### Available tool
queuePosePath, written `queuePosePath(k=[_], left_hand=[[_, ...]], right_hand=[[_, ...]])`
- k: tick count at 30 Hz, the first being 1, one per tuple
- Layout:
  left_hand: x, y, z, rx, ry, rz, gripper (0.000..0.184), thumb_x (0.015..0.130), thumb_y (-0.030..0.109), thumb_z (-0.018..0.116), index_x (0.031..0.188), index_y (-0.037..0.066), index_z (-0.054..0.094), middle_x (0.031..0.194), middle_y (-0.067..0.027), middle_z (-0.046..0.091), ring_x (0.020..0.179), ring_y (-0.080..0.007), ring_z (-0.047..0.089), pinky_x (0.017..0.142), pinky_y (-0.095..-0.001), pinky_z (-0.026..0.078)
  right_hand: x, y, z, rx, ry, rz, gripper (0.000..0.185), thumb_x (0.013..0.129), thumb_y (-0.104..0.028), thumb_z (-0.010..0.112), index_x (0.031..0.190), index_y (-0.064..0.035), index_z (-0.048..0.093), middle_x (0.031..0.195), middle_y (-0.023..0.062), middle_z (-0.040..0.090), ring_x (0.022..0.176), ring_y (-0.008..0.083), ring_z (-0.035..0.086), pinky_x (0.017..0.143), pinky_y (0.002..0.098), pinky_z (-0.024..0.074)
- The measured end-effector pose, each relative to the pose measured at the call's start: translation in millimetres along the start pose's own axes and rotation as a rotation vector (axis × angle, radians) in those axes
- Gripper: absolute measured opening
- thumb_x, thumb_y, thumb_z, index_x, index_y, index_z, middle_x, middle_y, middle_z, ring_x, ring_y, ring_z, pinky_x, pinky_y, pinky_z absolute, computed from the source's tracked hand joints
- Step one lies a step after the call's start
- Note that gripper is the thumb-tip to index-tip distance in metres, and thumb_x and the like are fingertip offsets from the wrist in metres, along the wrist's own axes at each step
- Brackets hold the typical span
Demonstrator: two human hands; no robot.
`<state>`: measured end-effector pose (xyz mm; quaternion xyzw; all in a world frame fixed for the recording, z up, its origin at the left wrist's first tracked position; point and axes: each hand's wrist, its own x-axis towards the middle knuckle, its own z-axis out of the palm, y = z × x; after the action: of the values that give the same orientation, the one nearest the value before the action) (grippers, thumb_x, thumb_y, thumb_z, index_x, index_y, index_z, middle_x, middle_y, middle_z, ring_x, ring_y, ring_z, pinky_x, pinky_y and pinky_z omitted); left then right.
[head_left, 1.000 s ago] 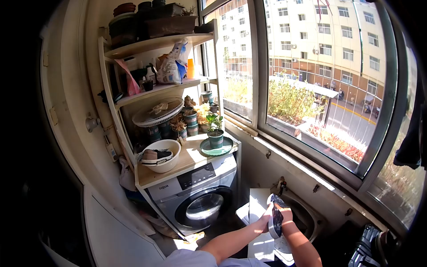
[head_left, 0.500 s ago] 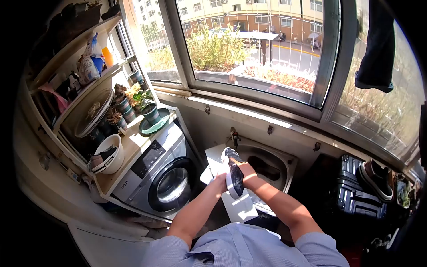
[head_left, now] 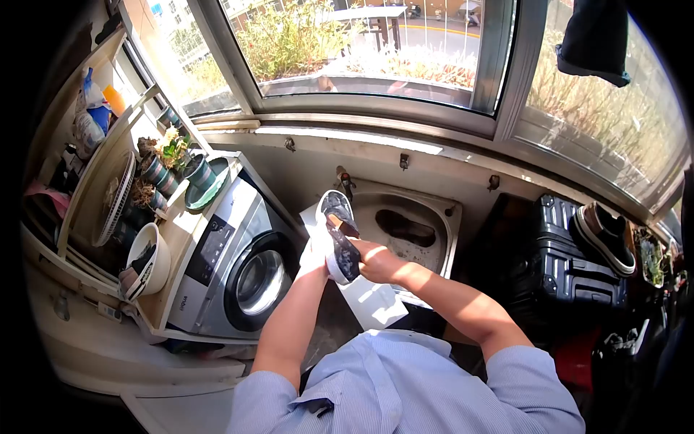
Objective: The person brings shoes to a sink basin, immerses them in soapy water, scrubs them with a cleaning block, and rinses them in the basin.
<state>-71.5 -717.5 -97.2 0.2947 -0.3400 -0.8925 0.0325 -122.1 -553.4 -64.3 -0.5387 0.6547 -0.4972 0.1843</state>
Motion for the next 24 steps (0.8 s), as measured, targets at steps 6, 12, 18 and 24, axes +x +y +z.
queuePosePath(k=[6, 12, 18, 24], left_hand=[[30, -57, -40, 0.009, -0.288, -0.005, 0.039, 0.094, 0.031, 0.048, 0.119, 0.002, 0.054, 0.112, -0.0142, 0.063, 0.099, -0.0282, 0.063, 0.088, -0.043, 0.052], [-1, -12, 11, -0.023, 0.141, -0.001, 0.046, 0.098, 0.04, 0.042, 0.122, 0.003, 0.052, 0.111, -0.0126, 0.063, 0.097, -0.0273, 0.062, 0.087, -0.0428, 0.052], [13, -36, -4, 0.046, -0.121, -0.079, 0.04, 0.1, 0.031, 0.036, 0.121, 0.002, 0.054, 0.113, -0.0143, 0.063, 0.1, -0.0292, 0.063, 0.088, -0.0426, 0.053], [35, -32, -37, 0.146, 0.059, -0.014, 0.054, 0.096, 0.052, 0.039, 0.119, 0.005, 0.053, 0.114, -0.0186, 0.058, 0.107, -0.0308, 0.056, 0.092, -0.0446, 0.045]], right_hand=[[27, 42, 2, -0.234, 0.095, 0.392, 0.023, 0.089, -0.022, 0.05, 0.107, -0.0076, 0.054, 0.101, 0.02, 0.064, 0.097, 0.0389, 0.059, 0.082, 0.0441, 0.0462], [-12, 12, 4, -0.076, 0.068, 0.042, 0.044, 0.084, -0.01, 0.057, 0.127, -0.0085, 0.049, 0.123, 0.0206, 0.056, 0.113, 0.0382, 0.054, 0.096, 0.0409, 0.0427], [31, 27, -9, -0.095, 0.065, 0.454, 0.024, 0.088, -0.026, 0.049, 0.103, -0.0068, 0.052, 0.102, 0.0195, 0.062, 0.093, 0.034, 0.061, 0.08, 0.041, 0.0456], [-12, 5, 8, -0.033, 0.031, 0.163, 0.049, 0.085, -0.01, 0.057, 0.132, -0.003, 0.045, 0.13, 0.0219, 0.052, 0.117, 0.038, 0.051, 0.096, 0.0388, 0.0426]])
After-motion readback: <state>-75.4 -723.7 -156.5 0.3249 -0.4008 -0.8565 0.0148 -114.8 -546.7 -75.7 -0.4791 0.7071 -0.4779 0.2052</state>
